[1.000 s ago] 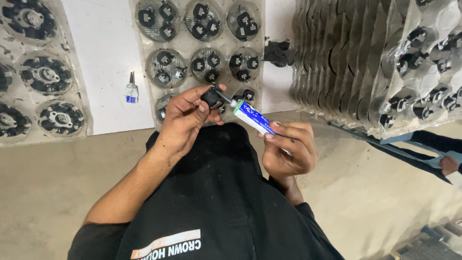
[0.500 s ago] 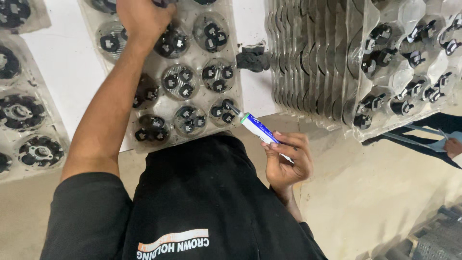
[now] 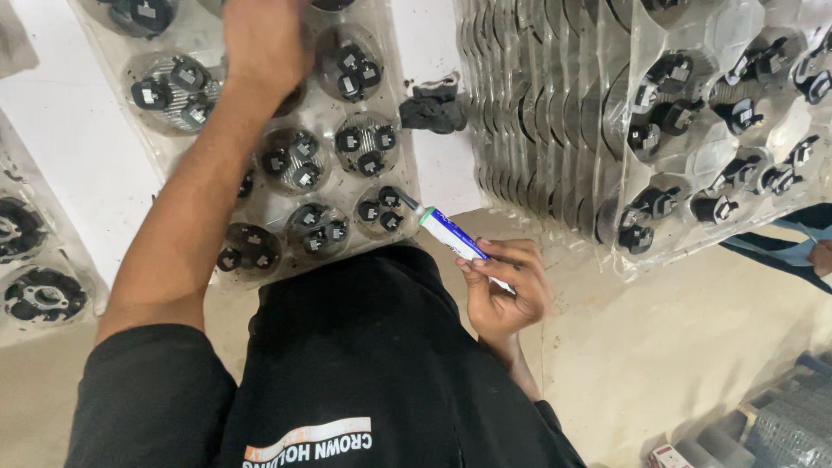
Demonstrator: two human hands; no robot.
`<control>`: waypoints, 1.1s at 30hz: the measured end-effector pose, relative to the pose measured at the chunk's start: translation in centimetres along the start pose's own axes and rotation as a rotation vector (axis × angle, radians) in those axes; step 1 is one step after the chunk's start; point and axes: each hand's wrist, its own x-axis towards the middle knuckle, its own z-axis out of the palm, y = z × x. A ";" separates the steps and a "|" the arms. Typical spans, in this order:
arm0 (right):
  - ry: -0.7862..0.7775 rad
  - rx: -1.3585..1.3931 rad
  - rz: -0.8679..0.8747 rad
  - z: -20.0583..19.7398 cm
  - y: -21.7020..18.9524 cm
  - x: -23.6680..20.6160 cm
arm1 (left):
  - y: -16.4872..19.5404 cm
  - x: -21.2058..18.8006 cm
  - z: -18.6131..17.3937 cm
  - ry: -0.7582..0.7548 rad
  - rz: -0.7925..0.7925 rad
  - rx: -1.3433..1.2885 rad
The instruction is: The person holds a tube of adhesive and squeezes it onto black round components arranged in clear plastic trays, working through them one at a time. They briefly wipe the tube with a cloth and continue applying adhesive to more components, then lift and reposition a filled tray on the workbench.
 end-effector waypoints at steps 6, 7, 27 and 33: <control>0.019 0.069 0.067 -0.1 0.8 -0.8 | 4.9 0.8 2.6 -0.422 0.274 0.169; 0.038 0.109 0.107 0.0 0.9 -1.2 | 5.1 1.2 2.8 -0.500 0.248 0.188; 0.086 0.316 0.069 2.9 -2.0 -2.8 | 13.2 -12.5 -17.3 0.016 -0.480 -1.591; 0.061 0.126 -0.068 3.9 -5.4 -2.9 | 12.5 -15.1 -19.9 0.084 -0.471 -1.580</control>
